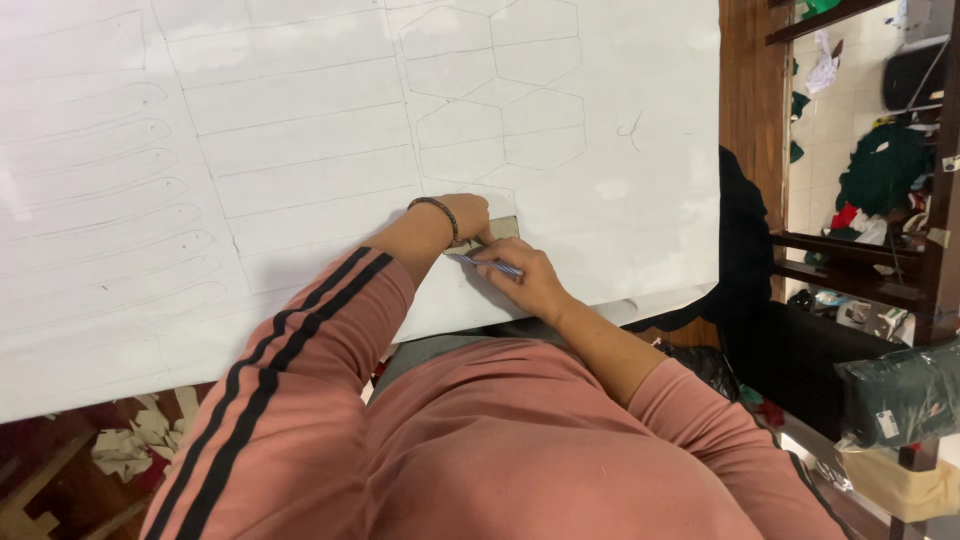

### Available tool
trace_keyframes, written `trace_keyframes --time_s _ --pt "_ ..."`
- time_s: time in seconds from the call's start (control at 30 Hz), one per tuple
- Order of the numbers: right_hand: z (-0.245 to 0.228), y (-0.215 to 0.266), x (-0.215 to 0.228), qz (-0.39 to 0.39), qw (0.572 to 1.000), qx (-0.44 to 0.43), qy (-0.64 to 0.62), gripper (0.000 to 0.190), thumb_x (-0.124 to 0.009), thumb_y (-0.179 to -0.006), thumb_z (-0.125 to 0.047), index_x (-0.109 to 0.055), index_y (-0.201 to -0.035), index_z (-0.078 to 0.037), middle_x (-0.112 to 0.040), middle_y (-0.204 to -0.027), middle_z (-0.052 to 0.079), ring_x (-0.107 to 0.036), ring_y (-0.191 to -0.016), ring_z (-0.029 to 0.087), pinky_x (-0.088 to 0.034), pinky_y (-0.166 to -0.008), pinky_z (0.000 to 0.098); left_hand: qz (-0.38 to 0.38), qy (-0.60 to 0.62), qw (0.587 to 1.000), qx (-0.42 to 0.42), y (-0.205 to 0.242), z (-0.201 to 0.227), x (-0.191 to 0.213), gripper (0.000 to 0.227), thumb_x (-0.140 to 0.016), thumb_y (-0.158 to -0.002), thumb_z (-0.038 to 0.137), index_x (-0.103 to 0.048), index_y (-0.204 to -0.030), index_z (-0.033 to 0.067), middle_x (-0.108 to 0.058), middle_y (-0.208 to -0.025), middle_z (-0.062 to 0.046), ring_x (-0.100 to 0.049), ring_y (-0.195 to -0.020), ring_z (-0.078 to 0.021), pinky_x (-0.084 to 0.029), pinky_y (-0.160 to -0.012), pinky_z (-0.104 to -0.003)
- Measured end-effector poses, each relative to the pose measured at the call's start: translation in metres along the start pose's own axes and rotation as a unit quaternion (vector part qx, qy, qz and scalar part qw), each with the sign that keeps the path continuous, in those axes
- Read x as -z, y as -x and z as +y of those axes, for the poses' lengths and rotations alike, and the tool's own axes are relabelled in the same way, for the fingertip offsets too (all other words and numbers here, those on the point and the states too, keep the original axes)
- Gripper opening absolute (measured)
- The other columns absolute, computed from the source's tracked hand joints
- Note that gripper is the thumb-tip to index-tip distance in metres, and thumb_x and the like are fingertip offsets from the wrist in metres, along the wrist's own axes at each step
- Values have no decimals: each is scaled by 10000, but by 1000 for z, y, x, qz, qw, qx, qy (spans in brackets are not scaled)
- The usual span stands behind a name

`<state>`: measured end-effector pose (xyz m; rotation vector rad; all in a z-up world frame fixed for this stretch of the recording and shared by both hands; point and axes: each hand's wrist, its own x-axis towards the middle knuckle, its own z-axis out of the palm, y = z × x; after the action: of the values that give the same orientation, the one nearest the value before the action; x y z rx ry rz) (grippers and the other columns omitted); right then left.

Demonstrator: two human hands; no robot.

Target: The person uses a small cardboard template and a pen to trace repeating geometric shapes onto a large white sheet of paper. They repeatedly reposition the template and trace its outline to create a grid of identical shapes.

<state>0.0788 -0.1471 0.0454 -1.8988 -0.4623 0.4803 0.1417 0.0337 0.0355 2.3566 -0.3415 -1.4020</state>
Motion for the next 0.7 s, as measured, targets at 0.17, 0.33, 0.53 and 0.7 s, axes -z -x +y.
trace_keyframes --time_s 0.17,0.33,0.53,0.7 --pt "2 -3 -8 -4 1000 -6 22 172 -768 -884 -124 -804 -1053 -134 -767 -972 107 -709 -967 294 -541 -928 431 5 -59 997 -48 4 -3 0 465 -739 -869 383 -672 -1173 38 -722 -1123 -151 -679 -1132 -339 -554 -969 -494" --pt "5 -2 -10 -18 998 -21 57 175 -764 -894 -129 -802 -1064 -141 -777 -985 81 -699 -1016 285 -534 -966 429 14 -42 998 -38 4 -6 0 471 -752 -857 367 -658 -1180 36 -713 -1127 -151 -674 -1139 -334 -551 -977 -495" --pt "11 1 -12 -22 997 -20 75 172 -775 -892 -157 -805 -1061 -160 -765 -972 84 -700 -1016 291 -547 -964 426 17 -71 996 -46 8 -5 -4 465 -749 -863 386 -667 -1175 50 -708 -1134 -148 -669 -1153 -320 -545 -994 -475" --pt "10 7 2 -17 994 -53 89 158 -781 -888 -198 -804 -1043 -174 -765 -961 78 -704 -1011 281 -551 -958 427 19 -88 995 -47 11 -5 1 588 -741 -838 553 -682 -1172 74 -708 -1163 -142 -671 -1164 -300 -547 -1010 -446"
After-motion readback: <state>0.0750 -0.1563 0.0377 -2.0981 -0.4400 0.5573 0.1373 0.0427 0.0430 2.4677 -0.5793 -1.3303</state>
